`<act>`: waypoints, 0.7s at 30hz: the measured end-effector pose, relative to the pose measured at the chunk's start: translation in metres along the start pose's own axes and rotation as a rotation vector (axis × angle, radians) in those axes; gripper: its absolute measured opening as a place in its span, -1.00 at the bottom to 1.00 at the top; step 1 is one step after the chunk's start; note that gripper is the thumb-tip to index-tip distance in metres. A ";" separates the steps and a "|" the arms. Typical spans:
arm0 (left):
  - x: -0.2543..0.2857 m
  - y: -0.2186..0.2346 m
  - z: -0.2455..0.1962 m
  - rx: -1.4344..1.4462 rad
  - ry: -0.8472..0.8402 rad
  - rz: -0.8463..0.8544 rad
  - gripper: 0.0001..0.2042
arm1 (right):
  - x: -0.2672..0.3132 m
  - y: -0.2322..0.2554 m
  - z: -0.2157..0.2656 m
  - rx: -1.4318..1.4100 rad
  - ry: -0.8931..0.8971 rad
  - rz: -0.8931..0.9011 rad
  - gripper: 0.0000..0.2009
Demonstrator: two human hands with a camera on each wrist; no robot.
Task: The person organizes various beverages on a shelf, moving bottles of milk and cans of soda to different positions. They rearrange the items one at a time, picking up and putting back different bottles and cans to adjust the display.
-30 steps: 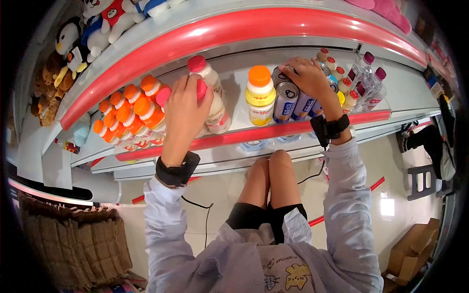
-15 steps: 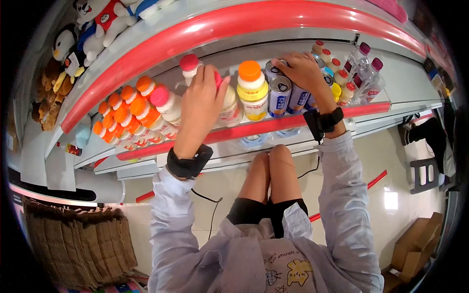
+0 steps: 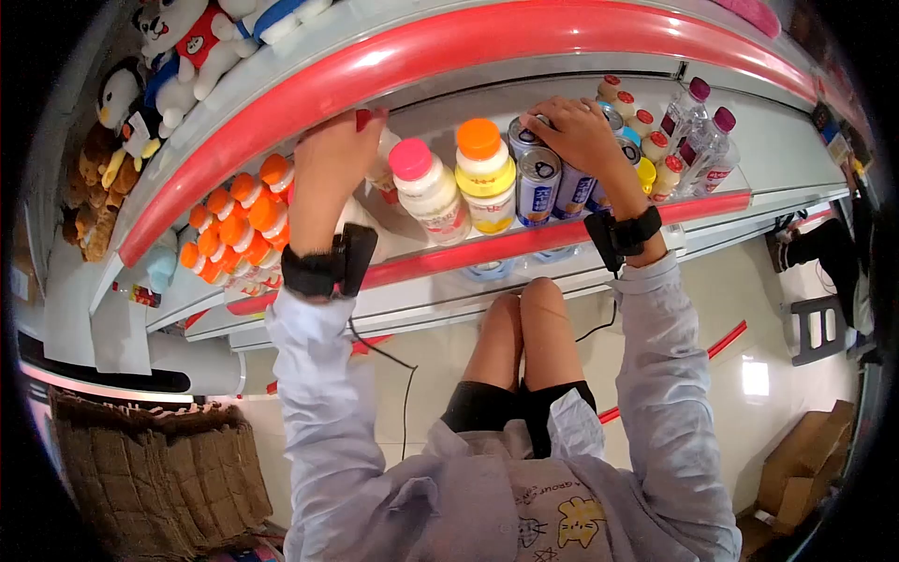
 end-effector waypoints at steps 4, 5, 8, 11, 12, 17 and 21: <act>-0.023 -0.041 0.030 -0.017 -0.075 0.133 -0.54 | -0.001 -0.002 -0.002 0.025 -0.065 0.081 -0.66; -0.023 -0.047 0.034 0.015 -0.087 0.126 -0.53 | 0.000 -0.002 -0.003 0.033 -0.063 0.099 -0.66; -0.023 -0.045 0.032 0.132 -0.071 0.153 -0.50 | 0.000 0.000 0.001 0.011 -0.040 0.046 -0.66; -0.026 -0.044 0.020 0.263 -0.005 0.242 -0.48 | 0.000 0.002 0.004 0.075 0.052 0.040 -0.65; -0.027 -0.043 0.012 0.285 -0.010 0.256 -0.48 | -0.001 0.002 0.004 0.079 0.051 0.037 -0.66; -0.032 -0.048 -0.008 0.354 -0.150 0.230 -0.48 | -0.004 0.003 0.001 0.030 -0.138 0.236 -0.67; -0.031 -0.051 -0.005 0.328 -0.170 0.117 -0.49 | -0.003 0.003 0.000 0.027 -0.109 0.149 -0.68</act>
Point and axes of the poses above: each hand's wrist, its own x-axis away from the middle knuckle, its own y-axis out of the back of the hand, z = x × y, the point moved 6 cm from there along -x, towards the middle knuckle, and after that the axes turned 5 degrees about -y, right-handed, at the moved point
